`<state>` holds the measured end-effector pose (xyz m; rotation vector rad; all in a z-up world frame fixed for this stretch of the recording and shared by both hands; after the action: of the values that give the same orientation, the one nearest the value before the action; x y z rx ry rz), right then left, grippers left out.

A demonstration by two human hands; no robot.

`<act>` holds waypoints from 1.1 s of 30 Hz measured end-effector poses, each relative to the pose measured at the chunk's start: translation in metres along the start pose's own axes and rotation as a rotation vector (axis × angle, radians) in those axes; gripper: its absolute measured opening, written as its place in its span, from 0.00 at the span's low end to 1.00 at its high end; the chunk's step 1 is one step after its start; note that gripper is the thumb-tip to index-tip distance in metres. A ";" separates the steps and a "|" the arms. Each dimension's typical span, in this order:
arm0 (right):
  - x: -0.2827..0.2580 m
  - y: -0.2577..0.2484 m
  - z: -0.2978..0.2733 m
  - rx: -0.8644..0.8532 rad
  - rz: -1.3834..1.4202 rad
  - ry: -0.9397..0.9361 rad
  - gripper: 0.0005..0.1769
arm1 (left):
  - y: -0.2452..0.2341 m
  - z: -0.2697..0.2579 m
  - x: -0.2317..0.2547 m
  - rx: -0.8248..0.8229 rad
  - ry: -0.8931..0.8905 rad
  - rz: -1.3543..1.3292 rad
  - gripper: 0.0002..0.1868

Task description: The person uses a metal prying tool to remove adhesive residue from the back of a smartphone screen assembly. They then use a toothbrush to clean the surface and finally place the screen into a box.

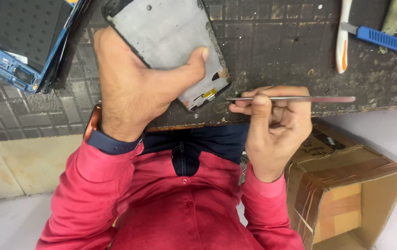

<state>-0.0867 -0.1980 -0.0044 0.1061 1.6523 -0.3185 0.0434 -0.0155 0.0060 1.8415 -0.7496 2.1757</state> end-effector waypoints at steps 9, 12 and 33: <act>0.002 0.007 0.001 0.047 0.002 -0.025 0.06 | 0.000 -0.003 -0.003 0.000 -0.016 0.009 0.17; 0.001 0.007 0.002 0.068 0.005 -0.025 0.06 | -0.001 -0.003 -0.004 -0.002 -0.005 0.023 0.18; -0.002 0.014 0.003 -0.090 -0.058 -0.012 0.03 | 0.002 -0.007 0.000 0.037 0.041 0.130 0.19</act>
<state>-0.0798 -0.1849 -0.0043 -0.0116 1.6573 -0.2872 0.0362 -0.0138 0.0050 1.8063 -0.8489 2.3141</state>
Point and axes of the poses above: each hand's wrist, its own z-axis towards the middle knuckle, its own y-axis out of the palm, x = y × z, the point moved 5 cm from there along z, towards the middle knuckle, and after that the axes turned 12 degrees about -x, right-handed, at the moved point
